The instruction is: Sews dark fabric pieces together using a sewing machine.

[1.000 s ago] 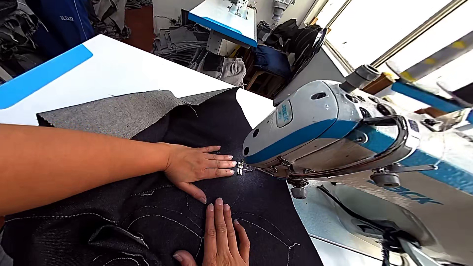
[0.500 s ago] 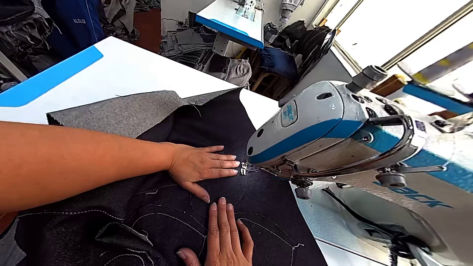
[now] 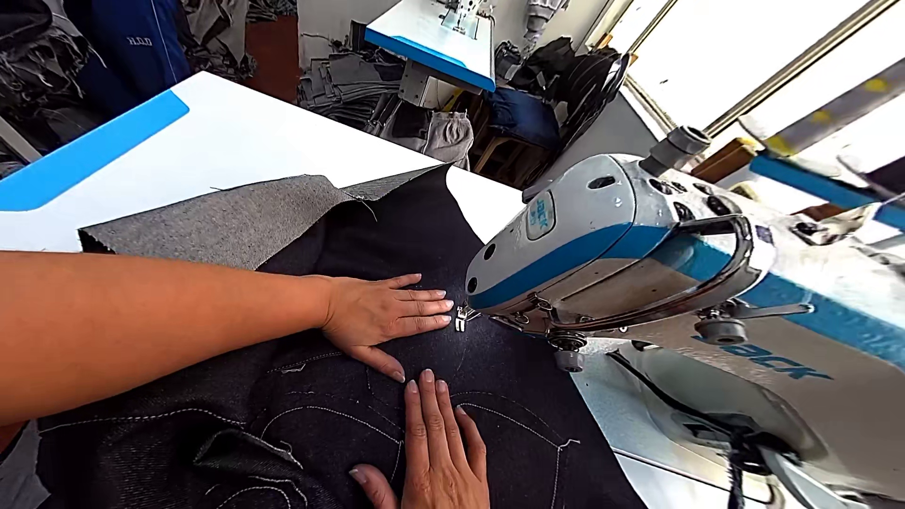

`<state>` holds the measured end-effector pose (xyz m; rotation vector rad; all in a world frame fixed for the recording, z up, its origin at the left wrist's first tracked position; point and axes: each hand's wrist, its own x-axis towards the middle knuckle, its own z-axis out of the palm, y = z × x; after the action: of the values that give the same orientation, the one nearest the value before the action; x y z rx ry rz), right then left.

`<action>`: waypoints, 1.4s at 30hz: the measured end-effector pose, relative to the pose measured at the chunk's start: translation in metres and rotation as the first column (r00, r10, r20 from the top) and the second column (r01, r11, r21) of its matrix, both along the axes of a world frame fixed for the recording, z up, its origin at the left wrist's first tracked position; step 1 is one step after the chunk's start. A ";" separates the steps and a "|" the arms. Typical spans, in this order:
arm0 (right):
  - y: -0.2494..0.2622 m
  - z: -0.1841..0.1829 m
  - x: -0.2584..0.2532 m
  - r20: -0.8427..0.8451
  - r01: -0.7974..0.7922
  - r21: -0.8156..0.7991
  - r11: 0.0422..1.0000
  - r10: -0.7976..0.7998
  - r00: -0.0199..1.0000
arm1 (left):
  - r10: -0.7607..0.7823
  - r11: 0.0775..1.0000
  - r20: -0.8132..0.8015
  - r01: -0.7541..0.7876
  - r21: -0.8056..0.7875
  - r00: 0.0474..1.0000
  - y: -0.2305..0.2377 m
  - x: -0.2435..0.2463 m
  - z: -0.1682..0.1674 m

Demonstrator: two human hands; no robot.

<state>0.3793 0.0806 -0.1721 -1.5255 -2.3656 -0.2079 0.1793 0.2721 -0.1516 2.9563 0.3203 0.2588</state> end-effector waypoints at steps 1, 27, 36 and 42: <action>0.003 0.001 0.004 -0.007 -0.011 -0.008 1.000 0.011 1.000 | 0.026 1.000 -0.016 -0.026 -0.006 1.000 -0.001 0.001 0.002; 0.039 -0.002 0.020 -0.116 -0.071 0.047 0.996 0.076 0.990 | 0.500 0.859 -0.108 -0.508 -0.060 0.859 -0.012 0.024 0.010; 0.096 0.026 0.107 -0.078 -0.388 -0.049 0.920 0.384 0.920 | 0.792 0.567 -0.203 -0.817 -0.106 0.576 -0.049 0.052 0.018; 0.034 0.076 0.039 -0.228 -0.085 -0.107 0.991 0.059 0.972 | 0.627 0.756 -0.191 -0.649 -0.086 0.756 -0.035 0.037 0.024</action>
<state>0.4180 0.1151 -0.0965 -1.4260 -2.2810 0.1160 0.2164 0.2371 -0.1279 2.6083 1.3218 0.0741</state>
